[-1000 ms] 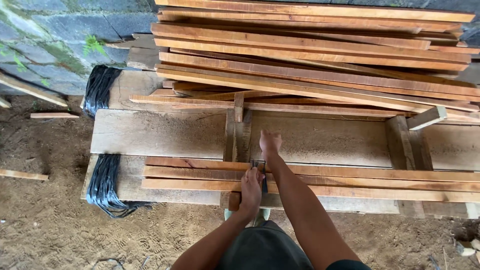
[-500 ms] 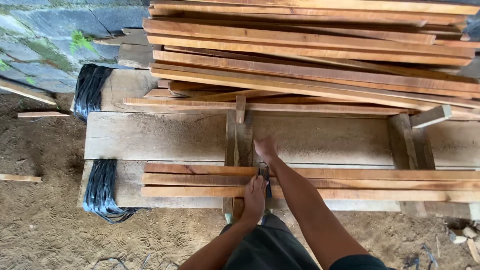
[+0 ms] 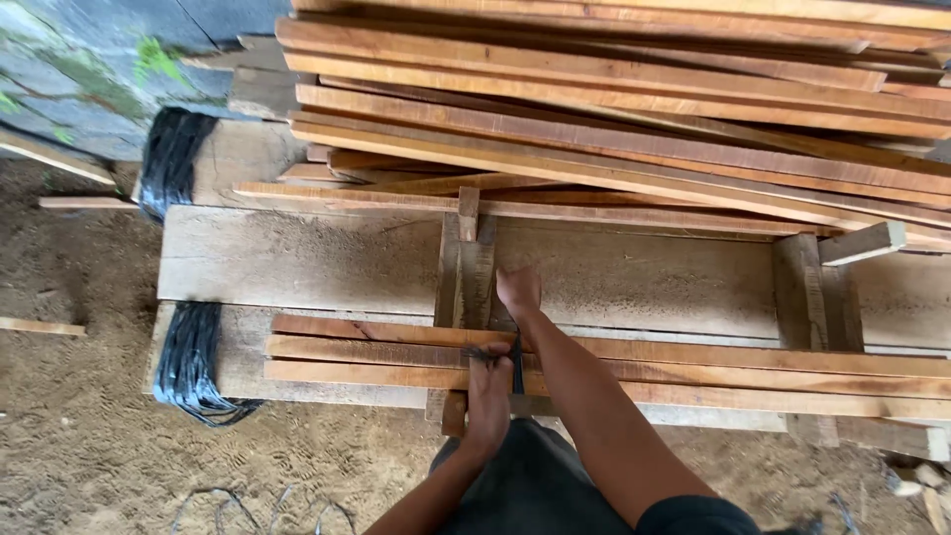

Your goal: Bundling long thin wood strips together using rubber ties in a workshop environment.

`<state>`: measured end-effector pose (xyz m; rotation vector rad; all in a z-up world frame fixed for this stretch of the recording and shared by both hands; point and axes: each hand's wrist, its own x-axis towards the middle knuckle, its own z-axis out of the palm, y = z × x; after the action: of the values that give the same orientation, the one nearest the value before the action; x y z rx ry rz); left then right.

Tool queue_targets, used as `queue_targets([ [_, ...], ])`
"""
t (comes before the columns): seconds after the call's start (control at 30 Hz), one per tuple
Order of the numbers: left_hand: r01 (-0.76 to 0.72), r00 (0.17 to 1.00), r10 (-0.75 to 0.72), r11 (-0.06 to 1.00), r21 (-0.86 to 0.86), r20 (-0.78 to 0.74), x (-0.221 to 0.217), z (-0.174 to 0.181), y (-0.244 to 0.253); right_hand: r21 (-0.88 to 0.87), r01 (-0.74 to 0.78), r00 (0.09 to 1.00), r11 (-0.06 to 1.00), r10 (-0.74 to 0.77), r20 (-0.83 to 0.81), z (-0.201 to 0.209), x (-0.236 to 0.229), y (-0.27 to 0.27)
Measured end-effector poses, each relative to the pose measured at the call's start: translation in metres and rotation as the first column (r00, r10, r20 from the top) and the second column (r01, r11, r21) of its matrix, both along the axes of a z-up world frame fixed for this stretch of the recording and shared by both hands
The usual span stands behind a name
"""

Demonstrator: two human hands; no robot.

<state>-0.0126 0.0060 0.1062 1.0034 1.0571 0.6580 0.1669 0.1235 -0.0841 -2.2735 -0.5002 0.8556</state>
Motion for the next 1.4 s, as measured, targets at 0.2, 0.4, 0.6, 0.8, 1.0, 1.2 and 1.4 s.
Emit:
queue_targets([
  [0.2,0.310,0.928,-0.170,0.844,0.437,-0.332,-0.002,-0.021,-0.022,0.116,-0.060,0.996,0.991,0.051,0.079,-0.006,0.003,0.003],
  [0.4,0.339,0.844,0.073,0.695,0.634,-0.532,0.014,-0.025,-0.017,0.231,-0.028,0.999,0.972,0.034,-0.020,0.030,-0.004,-0.005],
  [0.6,0.358,0.683,0.376,0.575,0.735,-0.626,0.030,-0.092,0.009,0.234,-0.006,1.000,0.972,0.002,0.016,-0.032,0.001,0.012],
  [0.8,0.045,0.848,0.285,0.801,0.597,-0.447,0.030,-0.066,0.004,0.103,-0.324,0.926,0.940,0.293,0.238,-0.055,0.009,0.014],
  [1.0,-0.117,0.992,0.124,0.951,0.288,-0.006,0.029,-0.040,0.007,0.211,-0.256,0.955,0.943,0.213,0.205,-0.030,-0.001,0.005],
  [1.2,-0.092,0.988,0.132,0.916,0.392,-0.077,0.034,-0.025,0.012,-0.104,-0.535,0.613,0.839,0.469,0.635,-0.048,0.001,0.005],
  [1.4,0.326,0.745,0.235,0.688,0.648,-0.625,0.025,-0.053,-0.004,-0.142,-0.569,0.630,0.810,0.540,0.558,-0.053,0.010,0.009],
])
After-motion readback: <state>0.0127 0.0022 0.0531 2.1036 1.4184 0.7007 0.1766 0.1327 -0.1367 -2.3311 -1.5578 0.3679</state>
